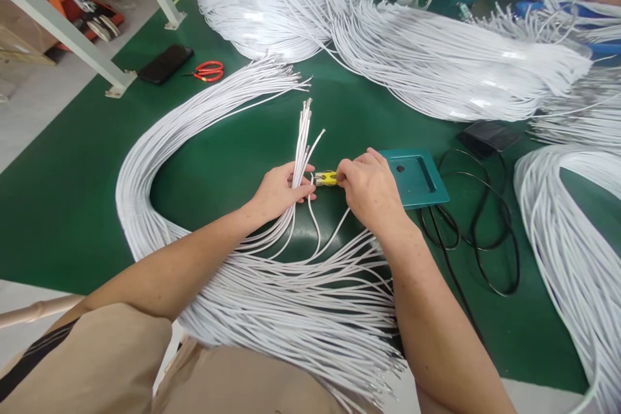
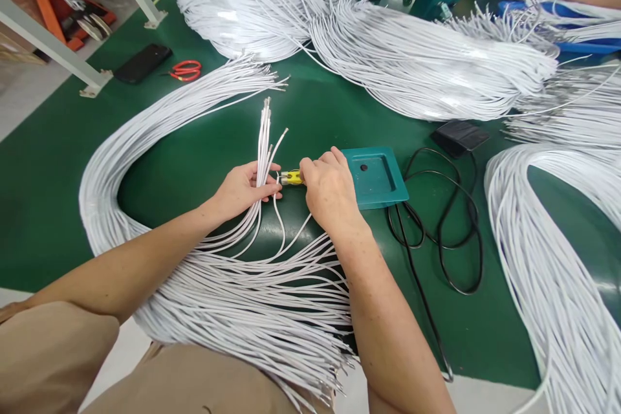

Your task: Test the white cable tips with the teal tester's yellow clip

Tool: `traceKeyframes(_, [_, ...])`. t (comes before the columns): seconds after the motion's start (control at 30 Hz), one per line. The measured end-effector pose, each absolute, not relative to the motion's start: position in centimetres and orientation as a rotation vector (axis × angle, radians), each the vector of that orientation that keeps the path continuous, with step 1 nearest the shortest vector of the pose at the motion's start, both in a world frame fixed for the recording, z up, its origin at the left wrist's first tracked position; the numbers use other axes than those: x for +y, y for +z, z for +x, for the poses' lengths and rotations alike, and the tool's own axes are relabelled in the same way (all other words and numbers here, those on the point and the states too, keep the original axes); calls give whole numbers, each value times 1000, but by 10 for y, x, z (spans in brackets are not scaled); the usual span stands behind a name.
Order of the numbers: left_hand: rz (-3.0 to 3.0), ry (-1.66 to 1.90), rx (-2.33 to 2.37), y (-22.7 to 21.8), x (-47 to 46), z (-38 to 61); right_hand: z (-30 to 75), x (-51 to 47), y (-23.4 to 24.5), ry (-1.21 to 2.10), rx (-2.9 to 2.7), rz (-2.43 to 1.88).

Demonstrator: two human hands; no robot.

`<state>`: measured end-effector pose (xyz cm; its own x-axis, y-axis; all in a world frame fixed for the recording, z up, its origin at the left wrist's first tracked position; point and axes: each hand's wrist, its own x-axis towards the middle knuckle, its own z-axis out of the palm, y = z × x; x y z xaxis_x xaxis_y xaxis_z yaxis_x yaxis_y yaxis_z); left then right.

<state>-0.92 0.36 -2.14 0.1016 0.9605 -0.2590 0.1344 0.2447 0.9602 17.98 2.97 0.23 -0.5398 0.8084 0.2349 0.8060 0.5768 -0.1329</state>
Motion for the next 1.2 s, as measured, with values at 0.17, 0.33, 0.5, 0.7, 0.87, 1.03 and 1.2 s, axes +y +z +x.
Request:
traceKeyframes(0.17, [1222, 875, 1345, -32, 4, -8, 179, 29, 3, 31, -2514, -1340])
traceKeyframes(0.33, [1199, 866, 1340, -31, 5, -8, 186, 28, 8, -77, -2407, -1469])
traceKeyframes(0.5, [1092, 814, 1326, -19, 4, -11, 202, 33, -3, -321, -2142, -1718])
traceKeyframes(0.7, [1063, 916, 1253, -9, 3, -19, 201, 33, -5, -289, -2147, -1666])
traceKeyframes(0.87, [1063, 924, 1162, -8, 2, -21, 188, 22, 19, 154, -2175, -1366])
traceKeyframes(1.03, [1059, 924, 1117, -11, 3, -22, 165, -3, 38, 650, -2504, -999])
traceKeyframes(1.2, [1020, 892, 1112, -9, 4, -21, 144, -30, 35, 611, -2990, -928])
